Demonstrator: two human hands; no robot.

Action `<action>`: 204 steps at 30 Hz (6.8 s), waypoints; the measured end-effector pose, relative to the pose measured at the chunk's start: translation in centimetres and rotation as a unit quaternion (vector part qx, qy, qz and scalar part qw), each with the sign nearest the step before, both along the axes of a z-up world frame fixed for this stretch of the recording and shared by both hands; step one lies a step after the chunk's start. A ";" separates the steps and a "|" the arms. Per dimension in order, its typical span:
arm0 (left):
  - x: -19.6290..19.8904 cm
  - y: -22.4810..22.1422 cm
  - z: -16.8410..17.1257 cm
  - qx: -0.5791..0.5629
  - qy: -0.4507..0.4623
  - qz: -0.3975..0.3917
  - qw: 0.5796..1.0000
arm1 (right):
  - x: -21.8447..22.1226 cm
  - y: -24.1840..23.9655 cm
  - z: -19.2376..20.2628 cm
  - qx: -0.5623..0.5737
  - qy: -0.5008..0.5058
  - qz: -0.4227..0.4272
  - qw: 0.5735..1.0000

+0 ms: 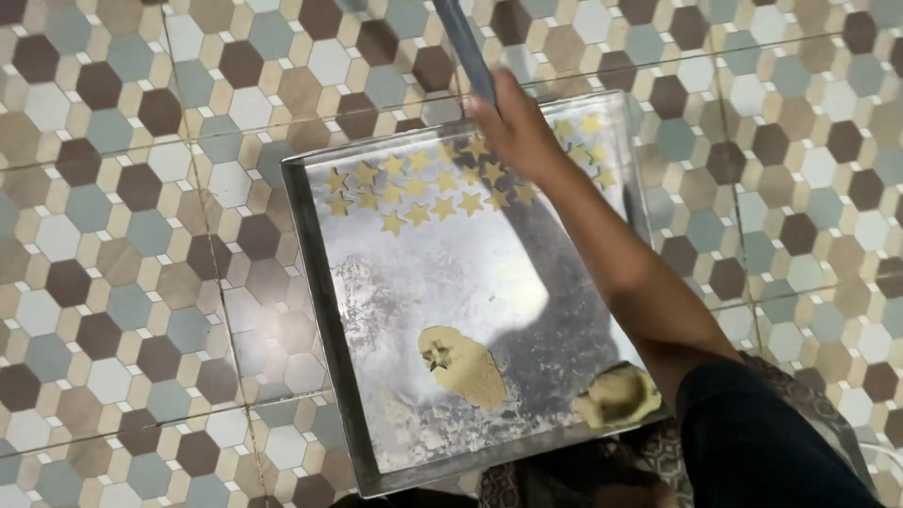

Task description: Arranging star-shaped dough pieces on a baking tray in neat rows.

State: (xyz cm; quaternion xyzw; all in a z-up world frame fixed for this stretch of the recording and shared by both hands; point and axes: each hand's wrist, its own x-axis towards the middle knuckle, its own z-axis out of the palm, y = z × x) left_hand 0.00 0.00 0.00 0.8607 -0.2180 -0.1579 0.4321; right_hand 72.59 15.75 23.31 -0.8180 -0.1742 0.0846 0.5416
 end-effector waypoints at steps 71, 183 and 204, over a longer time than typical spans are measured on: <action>27.1 25.6 33.0 0.028 0.149 -0.022 0.988 | -40.6 -21.8 4.7 -0.204 -0.100 -0.088 0.970; 34.3 34.2 17.2 0.357 -0.113 0.226 0.899 | -35.1 2.7 -4.6 -0.379 -0.330 0.035 0.864; 35.0 33.5 19.9 0.291 -0.170 0.227 0.914 | -44.9 -13.8 3.6 -0.171 -0.132 -0.133 0.967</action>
